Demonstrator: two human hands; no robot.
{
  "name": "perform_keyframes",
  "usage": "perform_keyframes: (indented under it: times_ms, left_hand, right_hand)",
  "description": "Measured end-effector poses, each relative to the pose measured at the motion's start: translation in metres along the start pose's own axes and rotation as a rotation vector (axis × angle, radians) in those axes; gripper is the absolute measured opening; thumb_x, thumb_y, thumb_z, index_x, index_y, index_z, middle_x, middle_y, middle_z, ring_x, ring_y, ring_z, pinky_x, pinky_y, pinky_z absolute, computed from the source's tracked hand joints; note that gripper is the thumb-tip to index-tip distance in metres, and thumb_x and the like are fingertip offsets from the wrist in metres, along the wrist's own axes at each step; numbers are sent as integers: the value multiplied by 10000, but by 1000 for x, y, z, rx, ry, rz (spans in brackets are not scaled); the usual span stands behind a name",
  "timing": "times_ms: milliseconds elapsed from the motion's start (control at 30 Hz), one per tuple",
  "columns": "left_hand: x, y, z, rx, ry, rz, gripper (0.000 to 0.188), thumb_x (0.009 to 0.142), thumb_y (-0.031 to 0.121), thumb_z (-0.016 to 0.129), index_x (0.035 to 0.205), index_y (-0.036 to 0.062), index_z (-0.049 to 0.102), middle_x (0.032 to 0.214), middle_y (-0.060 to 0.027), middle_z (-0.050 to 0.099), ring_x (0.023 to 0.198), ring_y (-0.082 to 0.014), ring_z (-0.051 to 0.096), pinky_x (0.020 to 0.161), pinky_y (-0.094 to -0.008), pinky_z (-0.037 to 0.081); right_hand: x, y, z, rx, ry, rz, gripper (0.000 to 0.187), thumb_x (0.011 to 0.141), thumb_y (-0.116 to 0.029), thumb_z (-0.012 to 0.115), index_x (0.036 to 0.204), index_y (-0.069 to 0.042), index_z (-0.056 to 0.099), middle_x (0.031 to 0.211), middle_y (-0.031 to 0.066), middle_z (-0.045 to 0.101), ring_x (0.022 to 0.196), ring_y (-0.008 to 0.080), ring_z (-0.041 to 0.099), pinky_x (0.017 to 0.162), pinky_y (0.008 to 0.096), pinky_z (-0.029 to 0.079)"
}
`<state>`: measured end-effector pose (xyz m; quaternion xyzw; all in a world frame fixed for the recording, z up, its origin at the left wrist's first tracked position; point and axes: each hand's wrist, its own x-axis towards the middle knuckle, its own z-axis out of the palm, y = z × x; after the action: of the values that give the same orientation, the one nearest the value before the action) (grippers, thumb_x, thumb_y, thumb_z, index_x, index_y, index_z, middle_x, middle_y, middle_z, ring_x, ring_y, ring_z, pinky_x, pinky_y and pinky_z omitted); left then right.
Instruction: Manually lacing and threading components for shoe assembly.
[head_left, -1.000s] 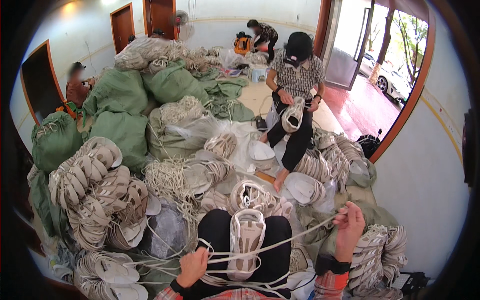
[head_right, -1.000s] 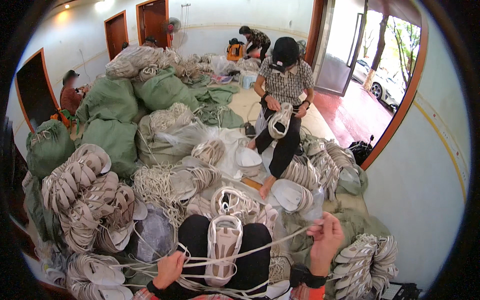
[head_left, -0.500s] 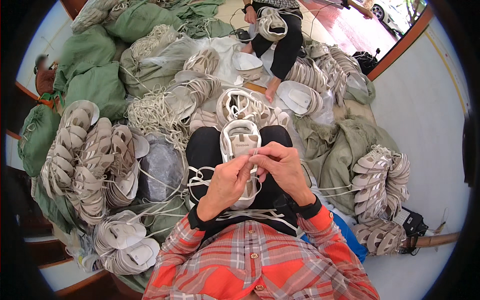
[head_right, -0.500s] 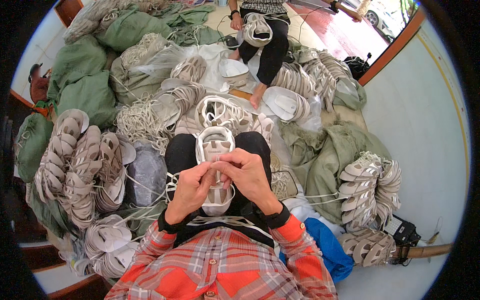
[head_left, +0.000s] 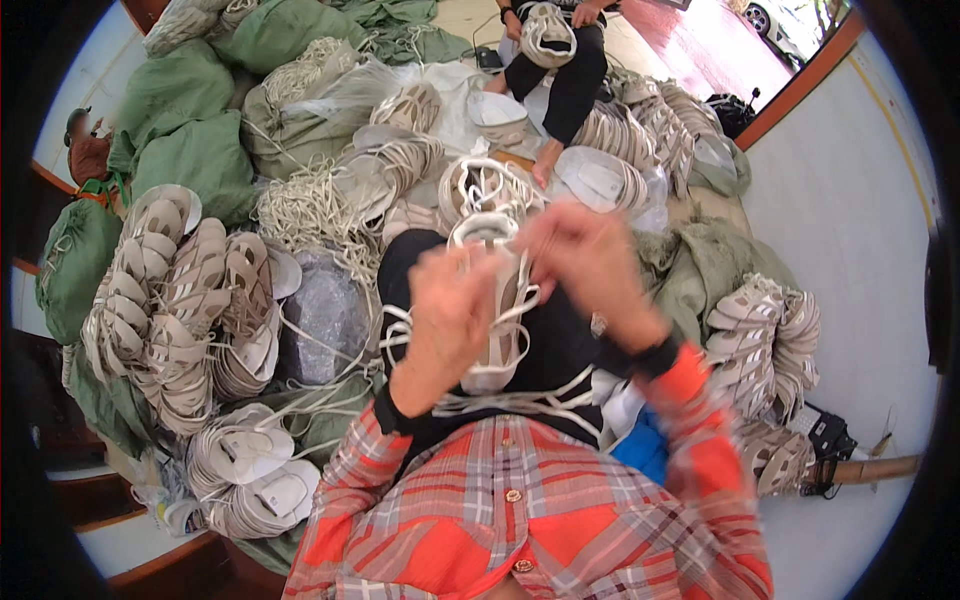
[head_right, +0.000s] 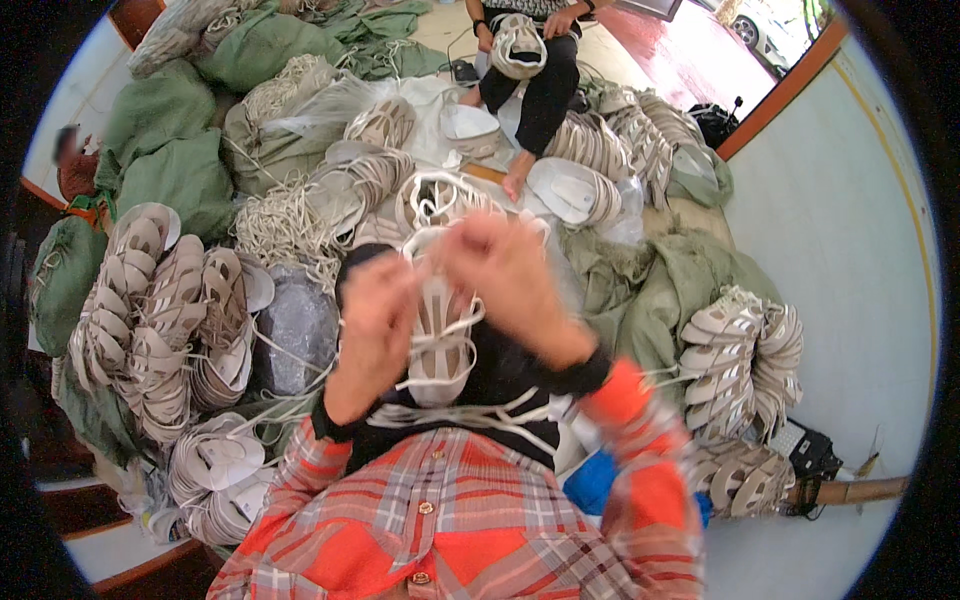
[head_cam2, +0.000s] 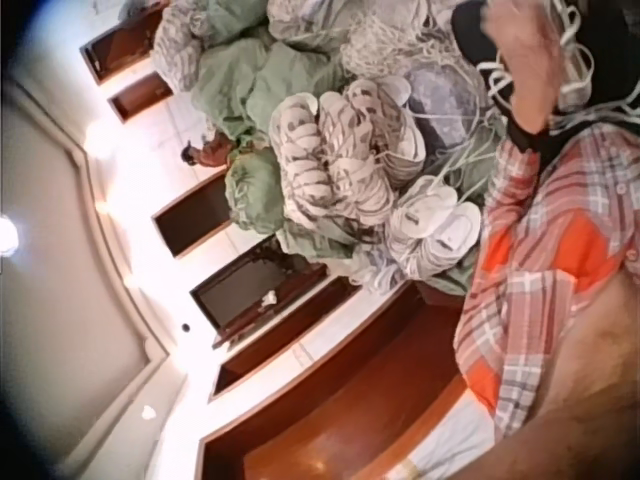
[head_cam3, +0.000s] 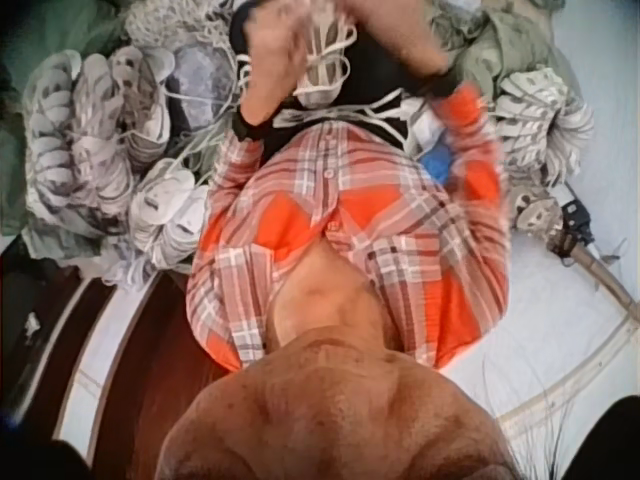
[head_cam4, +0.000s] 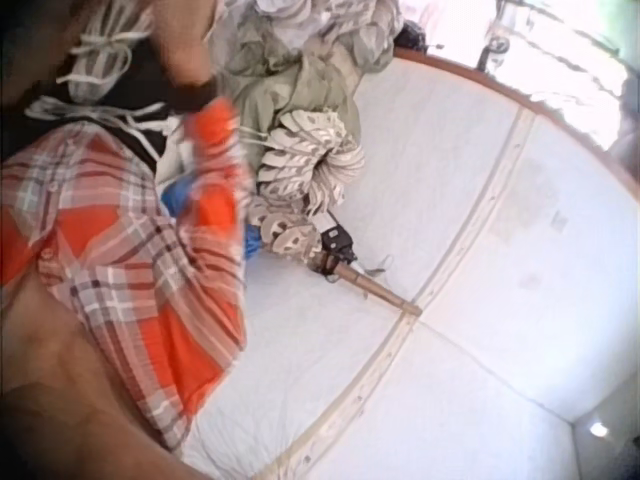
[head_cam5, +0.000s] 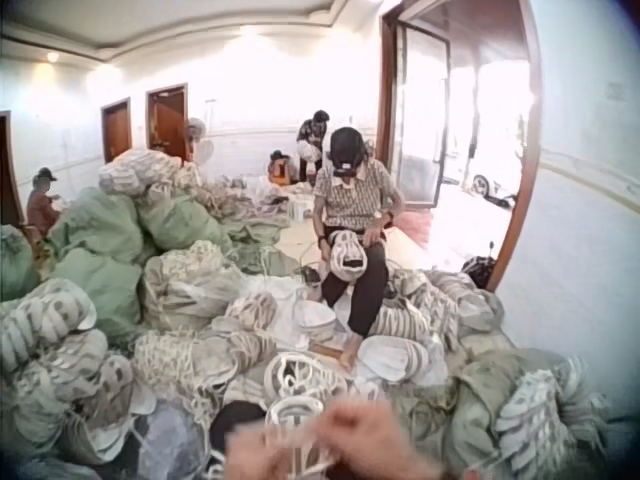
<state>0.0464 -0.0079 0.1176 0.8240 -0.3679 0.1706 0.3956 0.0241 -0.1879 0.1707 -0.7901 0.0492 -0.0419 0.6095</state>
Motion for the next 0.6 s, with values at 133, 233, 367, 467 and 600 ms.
perform_keyframes:
  times_ms: [133,233,367,467,600]
  left_hand:
    - [-2,-10,-39,137,414,47,264,790,-5,601,1052,32,589,982,-147,584,879,-304,537,775,-395,412]
    - [-48,-15,-45,-57,369,168,236,769,-53,596,989,32,587,909,-114,581,757,-252,545,669,-341,434]
    - [-98,-24,9,-192,-70,-35,254,766,-35,609,1012,19,571,833,-102,567,711,-235,545,637,-335,447]
    - [-103,-35,41,-339,-170,-249,279,782,-6,607,1054,9,548,802,-121,564,703,-277,550,638,-359,462]
    - [-79,-43,41,-363,-401,-177,323,818,32,588,1127,1,498,838,-179,571,732,-344,584,654,-400,479]
  right_hand:
    - [6,-48,-77,-43,-33,-386,257,815,-266,666,810,-12,623,694,58,586,629,105,561,598,256,468]
    - [-18,-41,-93,-60,10,-368,259,816,-267,663,825,-12,619,707,57,587,637,106,561,604,256,468]
    - [-39,-35,-118,-92,67,-365,262,819,-269,659,845,-12,615,724,57,587,647,108,561,611,257,468]
    - [-56,-33,-144,-128,115,-356,265,820,-270,657,860,-12,611,737,56,588,654,110,561,617,257,468]
    - [-73,-35,-169,-170,159,-350,270,823,-271,653,881,-12,606,754,56,589,664,112,561,625,258,468]
